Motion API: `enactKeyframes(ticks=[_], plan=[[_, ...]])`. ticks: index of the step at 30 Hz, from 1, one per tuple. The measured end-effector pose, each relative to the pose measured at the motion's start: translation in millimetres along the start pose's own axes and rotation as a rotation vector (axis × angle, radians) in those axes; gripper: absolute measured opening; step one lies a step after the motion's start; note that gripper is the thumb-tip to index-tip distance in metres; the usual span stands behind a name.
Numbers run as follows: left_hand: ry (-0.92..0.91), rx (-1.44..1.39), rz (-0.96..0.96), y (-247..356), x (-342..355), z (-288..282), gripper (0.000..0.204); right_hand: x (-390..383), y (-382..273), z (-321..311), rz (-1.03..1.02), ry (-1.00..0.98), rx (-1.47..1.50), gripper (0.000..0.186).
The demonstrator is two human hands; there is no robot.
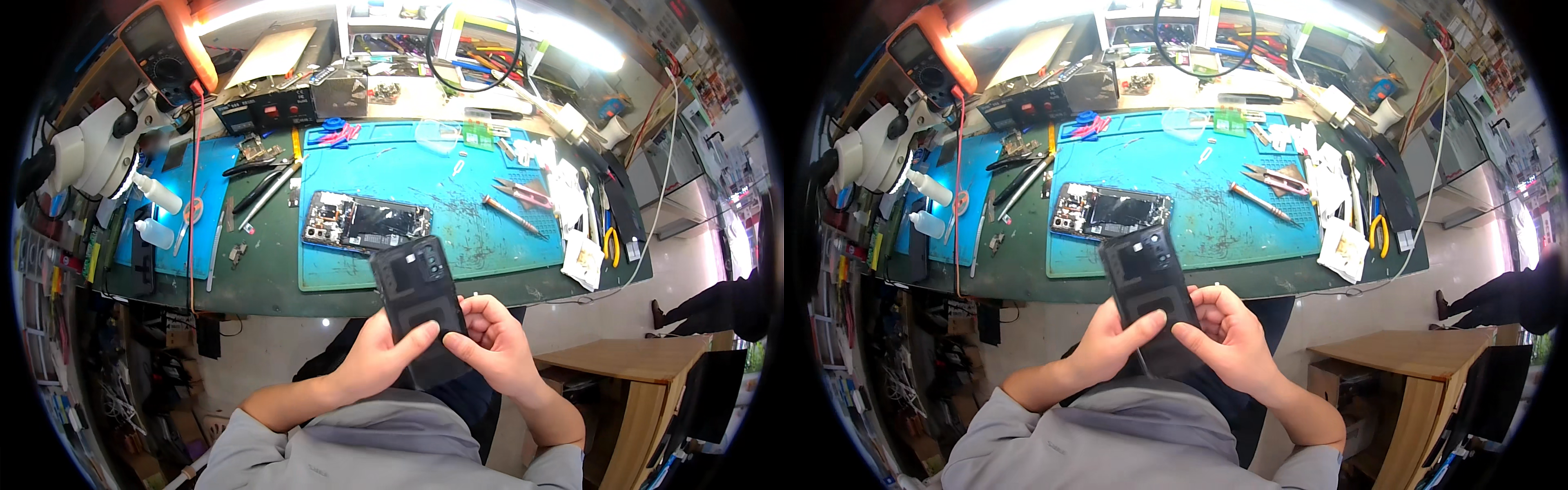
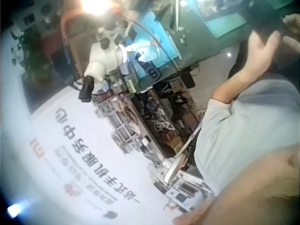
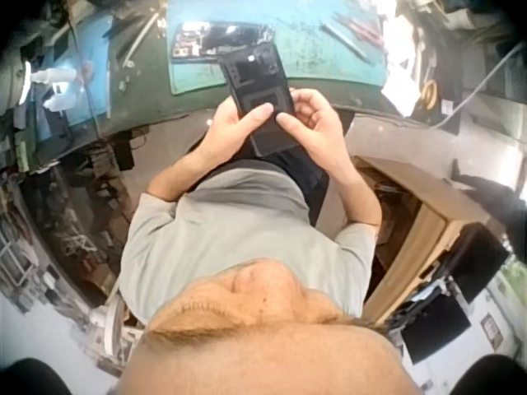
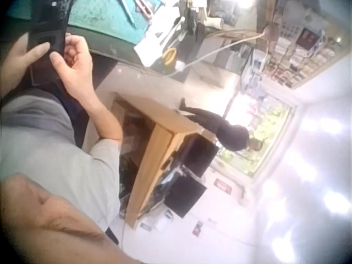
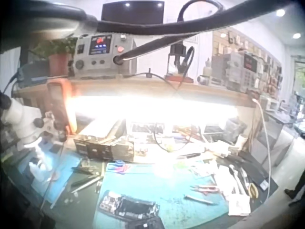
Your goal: The person disassembles a smartphone, cleans internal components with a brush and cloth, applies adhesive to the frame, and reassembles the device. They handle the phone body, battery, and circuit board while using various tools on a cluttered workbench.
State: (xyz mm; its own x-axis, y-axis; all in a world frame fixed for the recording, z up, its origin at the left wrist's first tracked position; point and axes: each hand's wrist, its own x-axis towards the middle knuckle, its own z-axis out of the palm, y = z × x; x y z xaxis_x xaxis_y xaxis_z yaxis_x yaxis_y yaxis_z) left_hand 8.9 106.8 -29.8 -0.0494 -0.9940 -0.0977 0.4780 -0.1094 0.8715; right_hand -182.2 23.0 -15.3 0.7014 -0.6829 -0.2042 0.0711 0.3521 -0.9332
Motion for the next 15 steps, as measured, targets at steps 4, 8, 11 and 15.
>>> enactKeyframes(ticks=[4,8,11,15], plan=[[0.006,-0.123,-0.118,-6.2,2.5,4.1,0.039,-6.3,-8.2,-12.0,0.023,0.125,-0.292,0.025],[-0.014,-0.108,-0.120,-8.3,1.6,7.3,0.038,-12.4,-15.4,-16.0,0.047,0.132,-0.375,0.021],[-0.031,0.036,-0.105,-8.6,-1.4,9.1,0.037,-12.1,-18.6,-17.2,0.016,0.158,-0.472,0.014],[-0.046,0.239,-0.049,-6.1,-5.6,15.0,0.038,-11.6,-17.9,-14.7,-0.139,0.188,-0.717,0.010]])
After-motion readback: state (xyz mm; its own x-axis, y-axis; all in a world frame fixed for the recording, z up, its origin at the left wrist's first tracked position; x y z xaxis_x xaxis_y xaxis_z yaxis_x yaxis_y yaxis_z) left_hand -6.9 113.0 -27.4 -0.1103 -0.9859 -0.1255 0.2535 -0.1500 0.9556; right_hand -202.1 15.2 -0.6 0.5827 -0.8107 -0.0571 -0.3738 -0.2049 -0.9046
